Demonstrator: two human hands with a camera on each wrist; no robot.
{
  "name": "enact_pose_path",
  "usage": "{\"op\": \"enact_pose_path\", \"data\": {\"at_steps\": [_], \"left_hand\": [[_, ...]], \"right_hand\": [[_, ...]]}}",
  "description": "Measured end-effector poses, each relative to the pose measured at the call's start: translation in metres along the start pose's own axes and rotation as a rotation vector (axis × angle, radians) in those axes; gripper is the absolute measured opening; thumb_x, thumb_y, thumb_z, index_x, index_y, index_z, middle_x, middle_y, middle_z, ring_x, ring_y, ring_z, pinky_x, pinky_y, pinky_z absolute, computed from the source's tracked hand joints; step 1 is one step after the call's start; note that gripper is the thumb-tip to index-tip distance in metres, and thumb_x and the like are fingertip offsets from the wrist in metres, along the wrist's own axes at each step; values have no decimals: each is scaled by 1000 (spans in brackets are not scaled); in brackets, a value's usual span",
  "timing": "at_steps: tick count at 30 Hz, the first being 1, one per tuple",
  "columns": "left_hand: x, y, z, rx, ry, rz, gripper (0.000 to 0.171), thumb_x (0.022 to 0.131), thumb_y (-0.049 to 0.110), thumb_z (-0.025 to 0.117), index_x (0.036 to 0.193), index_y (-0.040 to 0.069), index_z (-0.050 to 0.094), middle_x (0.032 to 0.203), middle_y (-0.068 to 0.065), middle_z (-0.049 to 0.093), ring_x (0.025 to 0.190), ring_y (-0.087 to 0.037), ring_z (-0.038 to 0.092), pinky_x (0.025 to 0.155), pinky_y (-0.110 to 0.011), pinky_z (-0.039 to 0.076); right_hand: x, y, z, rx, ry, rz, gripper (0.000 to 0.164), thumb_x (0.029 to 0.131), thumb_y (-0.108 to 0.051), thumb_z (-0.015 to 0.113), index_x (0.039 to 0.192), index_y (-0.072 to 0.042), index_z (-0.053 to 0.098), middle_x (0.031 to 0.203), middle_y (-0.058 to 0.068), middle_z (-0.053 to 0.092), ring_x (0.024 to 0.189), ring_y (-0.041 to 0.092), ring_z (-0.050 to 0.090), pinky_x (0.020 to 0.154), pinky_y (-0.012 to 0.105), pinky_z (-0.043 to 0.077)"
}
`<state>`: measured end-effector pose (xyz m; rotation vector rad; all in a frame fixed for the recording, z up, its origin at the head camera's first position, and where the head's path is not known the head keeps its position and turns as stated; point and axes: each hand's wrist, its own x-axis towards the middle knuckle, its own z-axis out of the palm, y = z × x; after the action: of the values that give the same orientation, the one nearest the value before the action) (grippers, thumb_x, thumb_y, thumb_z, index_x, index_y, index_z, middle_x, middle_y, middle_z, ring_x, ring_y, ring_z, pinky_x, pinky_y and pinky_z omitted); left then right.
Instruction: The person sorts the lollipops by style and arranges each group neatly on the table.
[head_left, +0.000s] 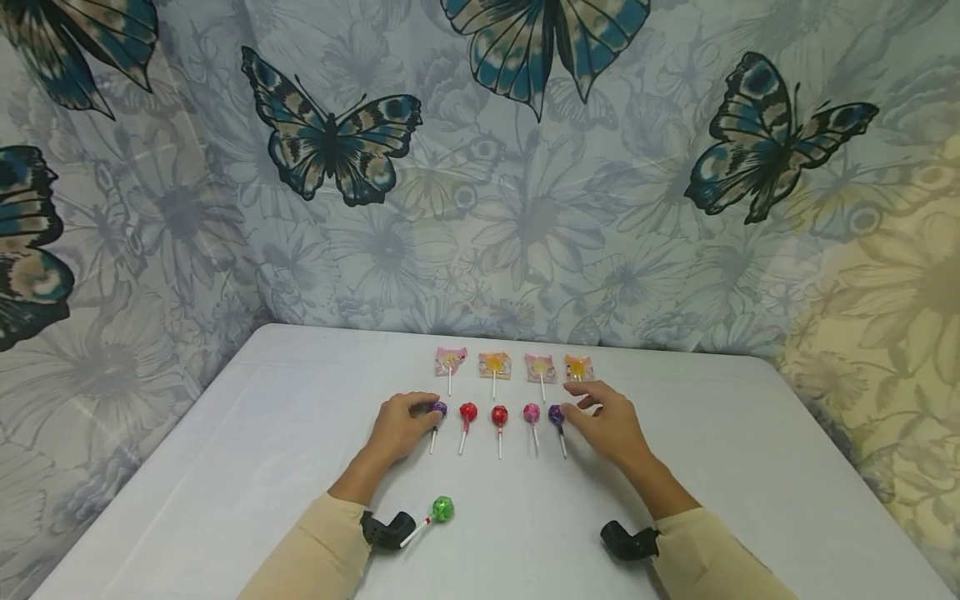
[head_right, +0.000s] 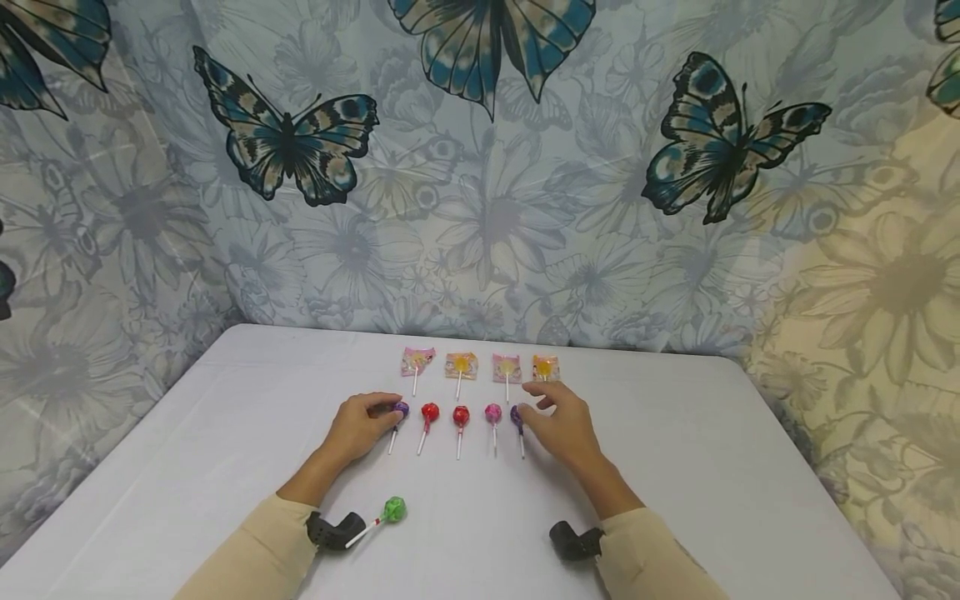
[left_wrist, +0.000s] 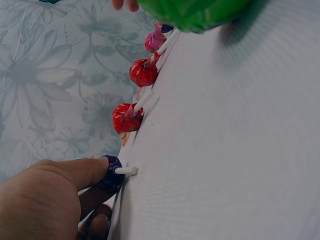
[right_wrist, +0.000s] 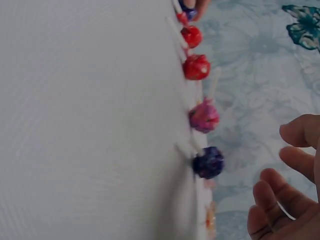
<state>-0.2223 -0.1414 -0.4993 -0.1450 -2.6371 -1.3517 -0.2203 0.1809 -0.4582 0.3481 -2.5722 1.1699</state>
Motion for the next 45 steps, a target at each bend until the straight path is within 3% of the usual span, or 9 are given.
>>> {"op": "enact_pose_path", "data": {"at_steps": [4,9,15,21,32,45], "left_hand": [[0,0,-1,-2,5,6,26,86,13,73,112,9,73,114,-9,66,112,-29,58,94,-46,45],[1,-1,-1,-1,12,13,26,86,12,74,111,10,73,114,-11,65,112,-30,57,94,-46,44],[1,-1,0,1,3,11,26,86,13,74,112,9,73,116,-10,66,115,-31,56,97,-46,43],[0,-1,0,10,3,12,26,86,13,73,112,9,72,116,-10,66,115,-30,56,96,-47,43],[-1,-1,1,-12,3,18,26,86,13,73,112,9,72,116,-10,66,114,-31,56,96,-47,44],[-1,0,0,-17,6,17,26,86,13,73,112,8,72,115,-12,64,114,-32,56,96,-47,44]], "right_hand": [[-4,-15,-11,6,41,-36,31,84,-13,75,115,-7,70,107,9,67,85,22,60,67,34,48],[-13,-39,-21,33,50,-15,31,86,-17,74,116,-10,70,105,6,65,80,21,56,61,31,47],[-29,-71,-31,62,38,-53,30,86,-17,73,116,-11,70,107,4,65,83,19,56,67,37,48],[-41,-94,-35,137,28,-149,28,86,-12,74,114,-15,71,107,-6,66,89,15,56,72,34,49],[-58,-120,-27,211,-29,-301,31,83,-7,75,112,-18,70,104,-12,64,89,15,56,71,31,48],[-69,-133,-4,263,-109,-343,32,84,-14,76,114,-20,70,109,-13,63,89,11,57,71,30,49]]}}
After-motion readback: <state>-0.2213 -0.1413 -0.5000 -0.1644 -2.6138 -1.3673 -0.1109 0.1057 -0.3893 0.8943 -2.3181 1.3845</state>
